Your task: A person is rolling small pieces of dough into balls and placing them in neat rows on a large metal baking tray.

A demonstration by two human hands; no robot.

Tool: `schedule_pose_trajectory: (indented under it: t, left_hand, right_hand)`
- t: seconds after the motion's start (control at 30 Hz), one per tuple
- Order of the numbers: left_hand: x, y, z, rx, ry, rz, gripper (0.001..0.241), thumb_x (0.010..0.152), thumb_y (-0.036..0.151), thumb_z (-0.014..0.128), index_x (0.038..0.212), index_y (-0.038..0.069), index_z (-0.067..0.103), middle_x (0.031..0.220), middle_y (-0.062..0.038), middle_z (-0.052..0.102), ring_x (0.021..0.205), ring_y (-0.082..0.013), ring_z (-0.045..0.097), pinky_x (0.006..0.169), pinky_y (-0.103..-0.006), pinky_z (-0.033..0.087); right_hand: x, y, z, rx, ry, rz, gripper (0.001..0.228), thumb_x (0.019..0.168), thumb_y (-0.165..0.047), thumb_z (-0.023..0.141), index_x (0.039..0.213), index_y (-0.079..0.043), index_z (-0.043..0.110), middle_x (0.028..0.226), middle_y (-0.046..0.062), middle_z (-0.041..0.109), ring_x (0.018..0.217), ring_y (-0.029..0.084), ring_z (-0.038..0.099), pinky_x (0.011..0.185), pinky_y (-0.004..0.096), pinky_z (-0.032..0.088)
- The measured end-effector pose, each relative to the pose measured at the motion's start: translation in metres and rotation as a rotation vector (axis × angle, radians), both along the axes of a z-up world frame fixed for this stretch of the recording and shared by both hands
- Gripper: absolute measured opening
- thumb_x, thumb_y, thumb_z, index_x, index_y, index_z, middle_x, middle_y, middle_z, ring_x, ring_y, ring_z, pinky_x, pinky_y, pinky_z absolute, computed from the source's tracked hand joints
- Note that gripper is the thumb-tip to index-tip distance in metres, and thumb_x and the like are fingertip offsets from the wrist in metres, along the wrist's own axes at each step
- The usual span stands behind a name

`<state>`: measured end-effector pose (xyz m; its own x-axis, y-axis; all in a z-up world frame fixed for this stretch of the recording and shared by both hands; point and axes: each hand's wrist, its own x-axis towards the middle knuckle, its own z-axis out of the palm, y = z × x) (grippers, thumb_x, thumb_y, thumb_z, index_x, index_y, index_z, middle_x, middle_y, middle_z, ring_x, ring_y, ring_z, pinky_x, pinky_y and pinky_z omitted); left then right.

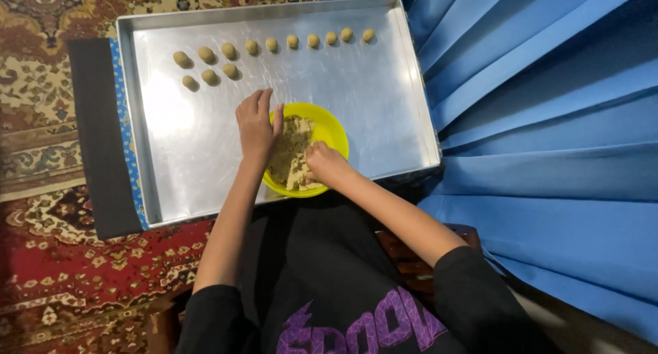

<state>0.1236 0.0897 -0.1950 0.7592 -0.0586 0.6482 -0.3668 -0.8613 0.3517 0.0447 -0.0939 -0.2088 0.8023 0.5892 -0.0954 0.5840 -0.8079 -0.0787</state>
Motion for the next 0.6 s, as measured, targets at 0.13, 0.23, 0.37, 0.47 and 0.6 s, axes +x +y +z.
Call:
schedule_pose_trajectory:
  t: [0.13, 0.23, 0.37, 0.47, 0.6]
  left_hand:
    - [0.005, 0.001, -0.007, 0.025, -0.029, -0.010, 0.037, 0.103, 0.038, 0.062, 0.130, 0.012, 0.064, 0.115, -0.009, 0.063, 0.110, -0.0263, 0.062, 0.093, -0.0400, 0.044]
    - [0.006, 0.001, -0.011, 0.049, -0.051, -0.010, 0.037, 0.103, 0.038, 0.062, 0.129, 0.012, 0.064, 0.114, -0.008, 0.062, 0.110, -0.0260, 0.061, 0.093, -0.0400, 0.044]
    - [0.002, 0.004, -0.003, 0.043, -0.093, -0.049, 0.033, 0.103, 0.033, 0.061, 0.127, 0.010, 0.064, 0.112, -0.008, 0.061, 0.108, -0.0255, 0.060, 0.094, -0.0393, 0.043]
    - [-0.002, 0.002, 0.008, 0.007, -0.122, -0.059, 0.029, 0.102, 0.029, 0.060, 0.126, 0.012, 0.065, 0.112, -0.005, 0.062, 0.106, -0.0211, 0.060, 0.093, -0.0353, 0.041]
    - [-0.019, -0.002, 0.021, -0.098, -0.095, -0.077, 0.027, 0.104, 0.025, 0.061, 0.127, 0.013, 0.066, 0.113, -0.005, 0.064, 0.108, -0.0206, 0.062, 0.095, -0.0357, 0.042]
  right_hand:
    - [0.002, -0.004, -0.048, 0.036, -0.011, -0.041, 0.060, 0.065, -0.037, 0.091, 0.094, 0.006, 0.063, 0.084, 0.017, 0.060, 0.086, 0.035, 0.067, 0.065, 0.043, 0.063]
    - [0.002, -0.006, -0.058, 0.041, -0.042, -0.039, 0.047, 0.068, -0.029, 0.090, 0.088, 0.005, 0.064, 0.077, 0.014, 0.059, 0.079, 0.032, 0.067, 0.060, 0.041, 0.062]
    - [-0.006, -0.008, -0.011, 0.193, 0.100, -0.157, 0.021, 0.083, -0.008, 0.077, 0.094, 0.009, 0.071, 0.079, 0.025, 0.067, 0.083, 0.045, 0.070, 0.067, 0.049, 0.062]
    - [0.002, -0.022, 0.044, 0.328, 0.255, -0.337, 0.035, 0.088, -0.018, 0.079, 0.110, 0.008, 0.073, 0.094, 0.030, 0.072, 0.095, 0.046, 0.072, 0.076, 0.050, 0.062]
    - [-0.005, -0.015, 0.133, 0.573, 0.349, -0.464, 0.039, 0.087, -0.011, 0.080, 0.117, 0.013, 0.070, 0.106, 0.035, 0.070, 0.102, 0.050, 0.069, 0.083, 0.053, 0.060]
